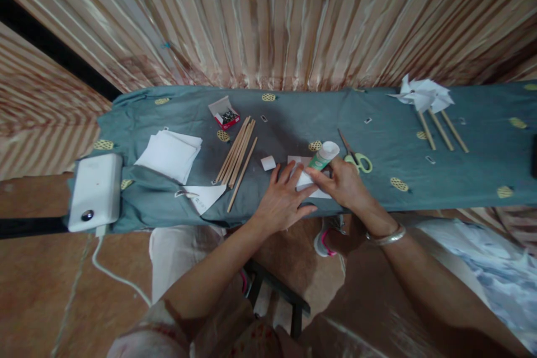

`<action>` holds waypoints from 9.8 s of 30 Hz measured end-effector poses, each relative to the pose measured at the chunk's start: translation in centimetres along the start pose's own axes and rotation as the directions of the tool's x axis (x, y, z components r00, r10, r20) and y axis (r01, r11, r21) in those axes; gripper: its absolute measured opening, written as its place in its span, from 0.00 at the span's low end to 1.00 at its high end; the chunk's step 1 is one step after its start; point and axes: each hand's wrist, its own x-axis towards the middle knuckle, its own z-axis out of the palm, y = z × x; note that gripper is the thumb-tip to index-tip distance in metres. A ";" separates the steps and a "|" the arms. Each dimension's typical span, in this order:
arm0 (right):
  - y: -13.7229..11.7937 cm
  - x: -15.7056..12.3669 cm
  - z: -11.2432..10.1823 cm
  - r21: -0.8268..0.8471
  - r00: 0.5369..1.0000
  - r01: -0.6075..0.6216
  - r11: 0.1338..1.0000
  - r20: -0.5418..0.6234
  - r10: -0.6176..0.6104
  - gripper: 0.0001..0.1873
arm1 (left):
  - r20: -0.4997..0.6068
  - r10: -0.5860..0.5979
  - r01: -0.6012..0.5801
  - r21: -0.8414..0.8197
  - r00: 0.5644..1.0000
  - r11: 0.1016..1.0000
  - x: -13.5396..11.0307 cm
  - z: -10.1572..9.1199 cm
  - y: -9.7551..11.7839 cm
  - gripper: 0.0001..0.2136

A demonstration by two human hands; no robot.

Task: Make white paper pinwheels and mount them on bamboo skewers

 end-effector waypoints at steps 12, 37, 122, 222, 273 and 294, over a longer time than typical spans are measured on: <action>-0.7 0.1 -0.3 0.016 0.995 0.093 0.996 0.046 -0.093 0.21 | 0.004 0.002 -0.002 -0.018 1.000 1.000 0.0 -0.1 0.0 0.24; -0.1 0.9 -0.3 0.156 0.966 -0.136 0.978 -0.197 0.166 0.23 | 0.026 -0.003 0.003 -0.010 1.000 1.000 0.1 -0.3 0.0 0.24; -1.8 1.9 1.3 0.837 0.911 -0.406 0.367 0.339 0.234 0.22 | -0.328 -0.491 0.331 -0.438 0.807 0.836 0.4 -3.4 -2.9 0.10; 0.5 -3.9 0.3 0.223 0.990 0.093 0.970 0.082 -0.114 0.03 | -0.286 -0.173 0.053 -0.386 0.943 0.921 -1.8 -0.1 1.9 0.05; 0.5 -3.7 -2.3 0.216 0.983 0.078 0.973 0.144 -0.110 0.15 | -0.300 -0.102 0.052 -0.172 0.948 0.984 -2.4 -2.8 -0.7 0.07; 1.4 -4.2 -3.0 0.174 0.938 0.189 0.966 0.258 -0.230 0.25 | -0.288 -0.027 0.002 -0.086 0.957 0.996 -3.7 -1.7 1.7 0.07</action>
